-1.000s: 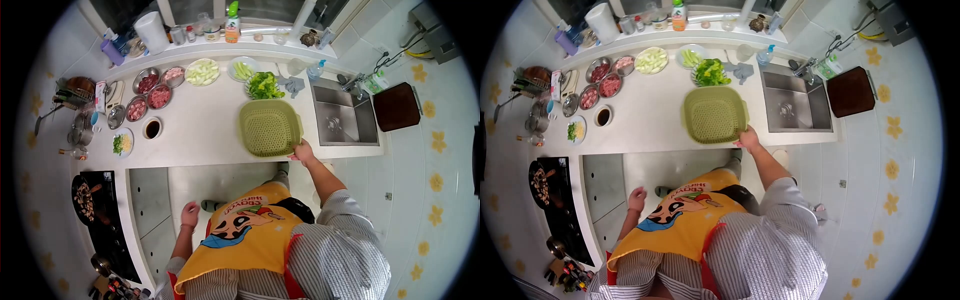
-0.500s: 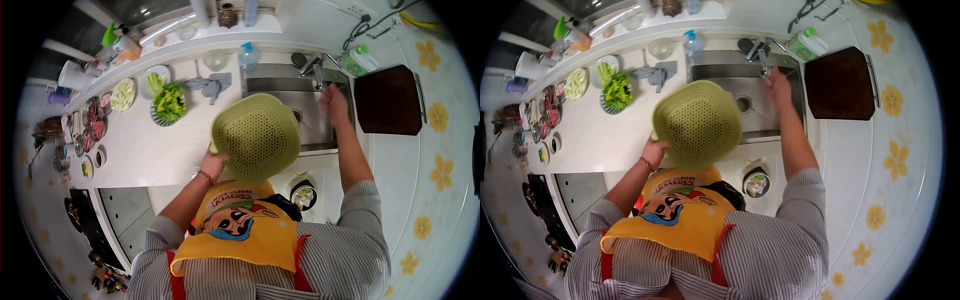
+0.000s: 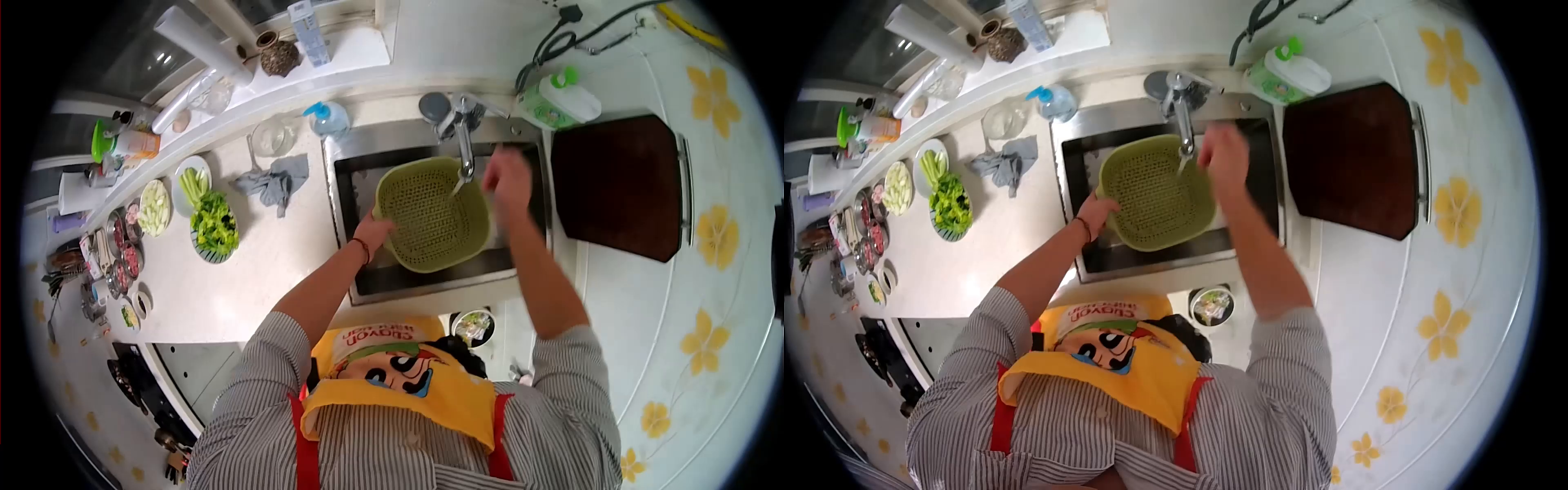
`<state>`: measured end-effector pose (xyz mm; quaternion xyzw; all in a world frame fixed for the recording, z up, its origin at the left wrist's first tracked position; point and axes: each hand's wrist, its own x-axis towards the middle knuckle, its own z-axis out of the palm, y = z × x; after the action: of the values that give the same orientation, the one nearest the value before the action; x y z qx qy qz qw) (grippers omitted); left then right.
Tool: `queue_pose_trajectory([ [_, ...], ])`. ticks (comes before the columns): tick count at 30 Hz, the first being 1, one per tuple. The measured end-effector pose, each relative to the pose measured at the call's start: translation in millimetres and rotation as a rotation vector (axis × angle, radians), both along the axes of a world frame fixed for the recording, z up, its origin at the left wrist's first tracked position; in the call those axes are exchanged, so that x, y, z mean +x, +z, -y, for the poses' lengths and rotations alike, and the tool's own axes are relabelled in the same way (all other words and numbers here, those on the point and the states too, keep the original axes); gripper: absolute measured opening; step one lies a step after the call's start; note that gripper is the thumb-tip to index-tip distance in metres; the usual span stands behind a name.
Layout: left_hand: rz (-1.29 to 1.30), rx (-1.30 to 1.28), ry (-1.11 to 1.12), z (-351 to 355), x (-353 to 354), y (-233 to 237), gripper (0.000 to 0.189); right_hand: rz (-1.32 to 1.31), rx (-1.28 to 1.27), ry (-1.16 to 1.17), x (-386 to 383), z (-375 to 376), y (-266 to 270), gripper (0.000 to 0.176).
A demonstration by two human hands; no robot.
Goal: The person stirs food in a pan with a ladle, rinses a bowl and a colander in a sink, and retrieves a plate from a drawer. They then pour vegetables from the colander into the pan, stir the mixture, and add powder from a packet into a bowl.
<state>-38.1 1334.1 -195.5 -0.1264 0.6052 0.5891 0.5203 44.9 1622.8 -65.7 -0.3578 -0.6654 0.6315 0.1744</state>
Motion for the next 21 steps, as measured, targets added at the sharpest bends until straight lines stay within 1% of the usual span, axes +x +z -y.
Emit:
queue_pose_trajectory([
  [1,-0.002,0.012,0.010,-14,-6,10,0.065,0.005,-0.160,-0.017,17,20,-19,0.018],
  [2,0.082,-0.055,-0.004,-24,-10,26,0.061,0.342,-0.140,0.164,29,24,-46,0.019],
  [3,0.170,-0.127,-0.019,-32,-12,33,0.057,0.462,0.076,0.383,37,25,-76,0.021],
  [4,0.177,-0.131,-0.013,-36,-11,16,0.057,0.574,0.291,0.598,42,26,-104,0.026],
  [5,0.244,-0.135,-0.067,-39,-9,-11,0.051,0.575,0.287,0.604,34,19,-131,0.026],
  [6,0.311,-0.140,-0.122,-42,-8,-29,0.047,0.705,0.261,0.477,19,8,-159,0.031],
  [7,0.315,-0.147,-0.119,-46,-5,-33,0.047,0.832,0.234,0.348,11,1,-186,0.036],
  [8,0.292,-0.171,-0.171,-52,1,-35,0.044,0.832,0.228,0.355,11,0,-218,0.036],
  [9,0.268,-0.197,-0.225,-56,5,-36,0.042,0.789,0.194,0.222,12,0,-250,0.037],
  [10,0.269,-0.207,-0.226,-60,6,-29,0.042,0.747,0.159,0.085,11,3,-268,0.037],
  [11,0.257,-0.214,-0.225,-65,3,-17,0.044,0.747,0.151,0.083,5,14,-268,0.037],
  [12,0.244,-0.219,-0.222,-66,-1,-10,0.047,0.652,0.195,0.195,-4,34,-261,0.034],
  [13,0.243,-0.224,-0.220,-64,-2,-21,0.047,0.553,0.240,0.309,-13,52,-250,0.032],
  [15,0.004,-0.228,-0.408,-55,-2,-56,0.060,0.527,-0.517,0.508,-17,80,-215,0.032],
  [16,0.013,-0.231,-0.404,-54,-3,-55,0.060,0.534,-0.523,0.512,-9,79,-217,0.032],
  [18,-0.123,-0.191,-0.330,-54,-3,-49,0.082,0.858,-0.609,0.849,24,63,-229,0.033],
  [19,-0.123,-0.190,-0.326,-55,-7,-49,0.082,0.941,-0.185,1.048,32,43,-223,0.032],
  [20,-0.168,-0.197,-0.339,-55,-9,-49,0.088,0.992,0.258,1.220,40,22,-218,0.031],
  [21,-0.210,-0.208,-0.353,-53,-9,-50,0.095,0.897,0.226,1.001,48,1,-237,0.032],
])
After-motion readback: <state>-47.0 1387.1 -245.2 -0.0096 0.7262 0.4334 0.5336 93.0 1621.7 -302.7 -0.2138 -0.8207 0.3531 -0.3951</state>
